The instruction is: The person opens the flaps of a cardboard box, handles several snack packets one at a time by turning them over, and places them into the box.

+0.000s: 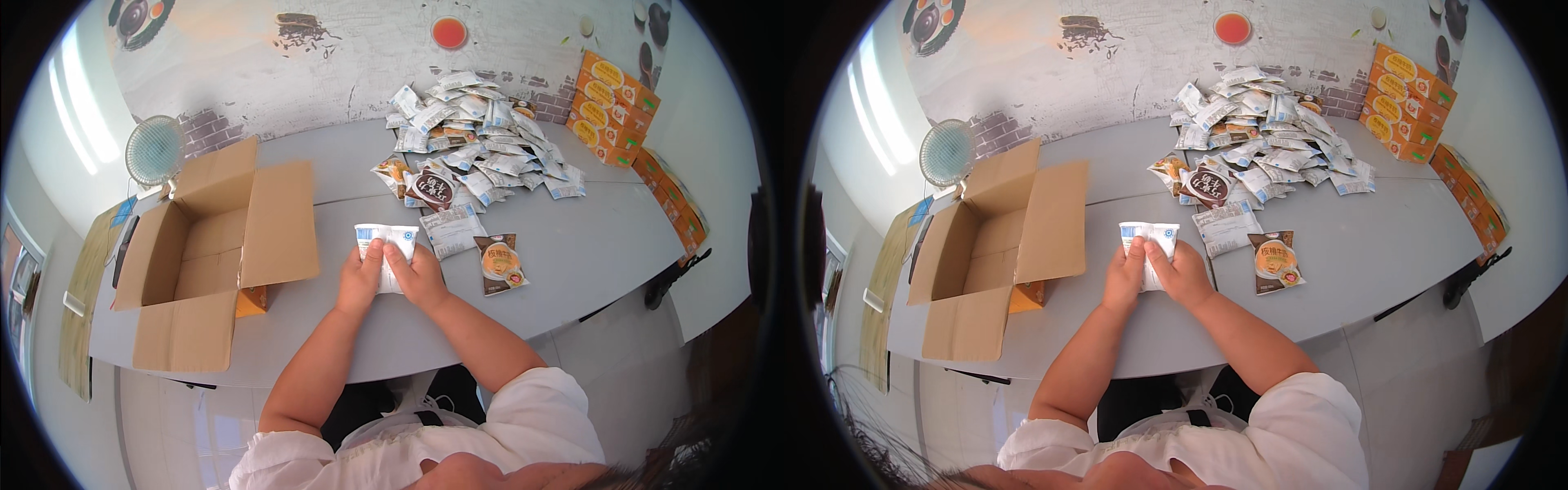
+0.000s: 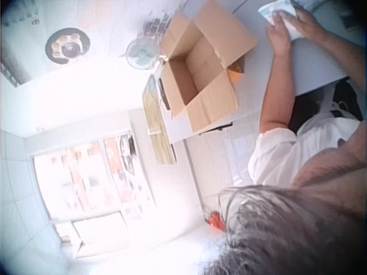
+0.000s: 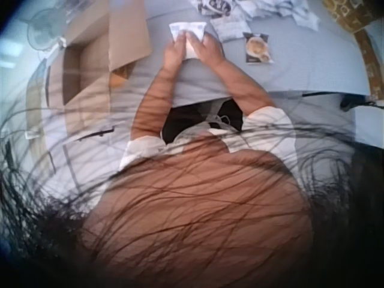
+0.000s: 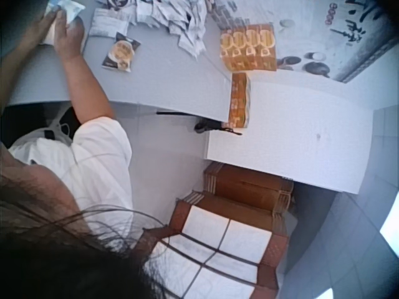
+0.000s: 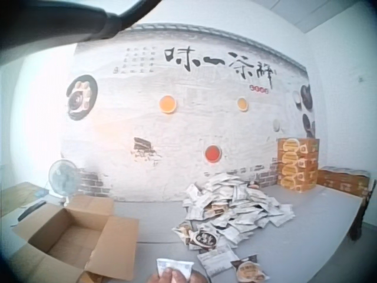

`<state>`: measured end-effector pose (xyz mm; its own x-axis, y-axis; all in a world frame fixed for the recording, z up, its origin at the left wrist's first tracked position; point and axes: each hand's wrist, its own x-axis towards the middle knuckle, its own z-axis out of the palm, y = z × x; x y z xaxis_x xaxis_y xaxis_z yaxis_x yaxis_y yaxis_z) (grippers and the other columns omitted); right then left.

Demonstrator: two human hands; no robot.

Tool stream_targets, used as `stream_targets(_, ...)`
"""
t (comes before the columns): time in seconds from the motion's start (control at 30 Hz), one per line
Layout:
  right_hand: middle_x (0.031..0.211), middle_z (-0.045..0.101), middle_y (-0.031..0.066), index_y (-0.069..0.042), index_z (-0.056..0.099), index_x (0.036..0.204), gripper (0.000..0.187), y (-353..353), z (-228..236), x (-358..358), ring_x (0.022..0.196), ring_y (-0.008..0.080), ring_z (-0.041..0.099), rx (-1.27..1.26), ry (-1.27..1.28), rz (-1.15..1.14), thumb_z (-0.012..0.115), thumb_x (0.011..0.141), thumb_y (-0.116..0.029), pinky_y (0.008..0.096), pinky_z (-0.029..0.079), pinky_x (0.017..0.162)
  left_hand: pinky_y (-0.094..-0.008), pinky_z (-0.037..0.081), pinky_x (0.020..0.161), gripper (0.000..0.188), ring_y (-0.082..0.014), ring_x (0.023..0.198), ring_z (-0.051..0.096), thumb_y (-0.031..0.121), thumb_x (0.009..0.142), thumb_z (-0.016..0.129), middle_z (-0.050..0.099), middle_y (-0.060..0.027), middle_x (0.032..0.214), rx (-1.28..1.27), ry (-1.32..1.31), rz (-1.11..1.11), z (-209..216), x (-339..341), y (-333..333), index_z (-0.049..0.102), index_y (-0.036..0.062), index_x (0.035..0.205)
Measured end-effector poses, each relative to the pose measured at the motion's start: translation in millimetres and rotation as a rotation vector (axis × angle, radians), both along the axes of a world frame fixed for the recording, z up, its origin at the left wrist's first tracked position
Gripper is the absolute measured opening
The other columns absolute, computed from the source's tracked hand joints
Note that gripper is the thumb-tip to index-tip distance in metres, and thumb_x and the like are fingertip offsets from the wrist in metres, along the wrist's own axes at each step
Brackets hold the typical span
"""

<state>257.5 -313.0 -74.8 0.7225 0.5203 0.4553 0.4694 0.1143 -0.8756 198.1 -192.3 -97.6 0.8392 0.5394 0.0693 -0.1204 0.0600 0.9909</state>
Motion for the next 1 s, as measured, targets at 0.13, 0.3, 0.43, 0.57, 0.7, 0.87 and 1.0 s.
stream_targets(0.13, 0.094, 0.068, 0.0082, 0.0, 0.064, 0.104, 0.039, -3, 1, 6, 0.084, 0.0136, 0.063, 0.009, 0.289, 0.031, 0.062, 0.095, -0.037, 0.03, 0.05, 0.073, -0.0312, 0.05, 0.072, 0.052, -0.0151, 0.081, 0.061, 0.048, 0.099, 0.052, 0.067, -0.0091, 0.088, 0.176, -0.004, 0.053, 4, -2, -1, 0.064, -0.0028, 0.101)
stream_targets(0.3, 0.094, 0.069, 0.0047, -0.001, 0.065, 0.107, 0.041, -10, 17, 7, 0.083, 0.0109, 0.063, -0.033, 0.415, 0.228, 0.065, 0.093, -0.039, 0.028, 0.05, 0.074, -0.0321, 0.05, 0.068, 0.055, -0.0155, 0.072, 0.059, 0.048, 0.1, 0.049, 0.066, -0.0093, 0.078, 0.321, 0.034, 0.054, -8, -2, 3, 0.065, -0.0037, 0.092)
stream_targets(0.43, 0.092, 0.07, 0.006, 0.0, 0.067, 0.105, 0.039, -13, 12, 6, 0.082, 0.0128, 0.064, -0.05, 0.317, 0.114, 0.064, 0.092, -0.037, 0.0292, 0.05, 0.073, -0.0327, 0.049, 0.069, 0.055, -0.0165, 0.073, 0.058, 0.048, 0.1, 0.049, 0.066, -0.0108, 0.079, 0.353, 0.043, 0.067, -1, -3, -2, 0.065, -0.0038, 0.093)
stream_targets(0.57, 0.091, 0.071, 0.0095, 0.001, 0.068, 0.105, 0.039, -13, -2, 8, 0.082, 0.0157, 0.066, -0.097, 0.179, 0.016, 0.063, 0.093, -0.035, 0.0306, 0.051, 0.072, -0.0331, 0.049, 0.07, 0.057, -0.0172, 0.077, 0.059, 0.051, 0.1, 0.049, 0.066, -0.0116, 0.083, 0.328, 0.048, 0.045, 8, -8, -6, 0.065, -0.0037, 0.093)
stream_targets(0.7, 0.089, 0.071, 0.0111, 0.002, 0.068, 0.104, 0.04, -12, 1, 6, 0.079, 0.0172, 0.067, -0.098, 0.119, 0.011, 0.063, 0.093, -0.037, 0.0314, 0.051, 0.072, -0.0292, 0.049, 0.072, 0.056, -0.0126, 0.08, 0.058, 0.051, 0.101, 0.047, 0.065, -0.0072, 0.09, 0.209, 0.084, -0.015, 3, -7, 2, 0.063, -0.0033, 0.102)
stream_targets(0.87, 0.087, 0.07, 0.0117, 0.002, 0.067, 0.103, 0.045, -7, 10, 6, 0.076, 0.0174, 0.066, -0.167, 0.177, 0.093, 0.066, 0.09, -0.041, 0.0308, 0.051, 0.07, -0.0305, 0.049, 0.075, 0.063, -0.0149, 0.081, 0.058, 0.057, 0.097, 0.048, 0.065, -0.0086, 0.089, 0.018, 0.067, 0.066, -2, -2, 9, 0.064, -0.0036, 0.097)
stream_targets(1.0, 0.091, 0.071, 0.0124, -0.002, 0.067, 0.11, 0.053, -11, 21, -1, 0.083, 0.0234, 0.067, -0.536, 0.098, 0.206, 0.064, 0.088, -0.05, 0.0341, 0.051, 0.077, -0.0302, 0.049, 0.074, 0.067, -0.0149, 0.081, 0.057, 0.061, 0.096, 0.047, 0.064, -0.0084, 0.089, -0.001, 0.002, 0.176, -2, 1, 19, 0.064, -0.0036, 0.098)
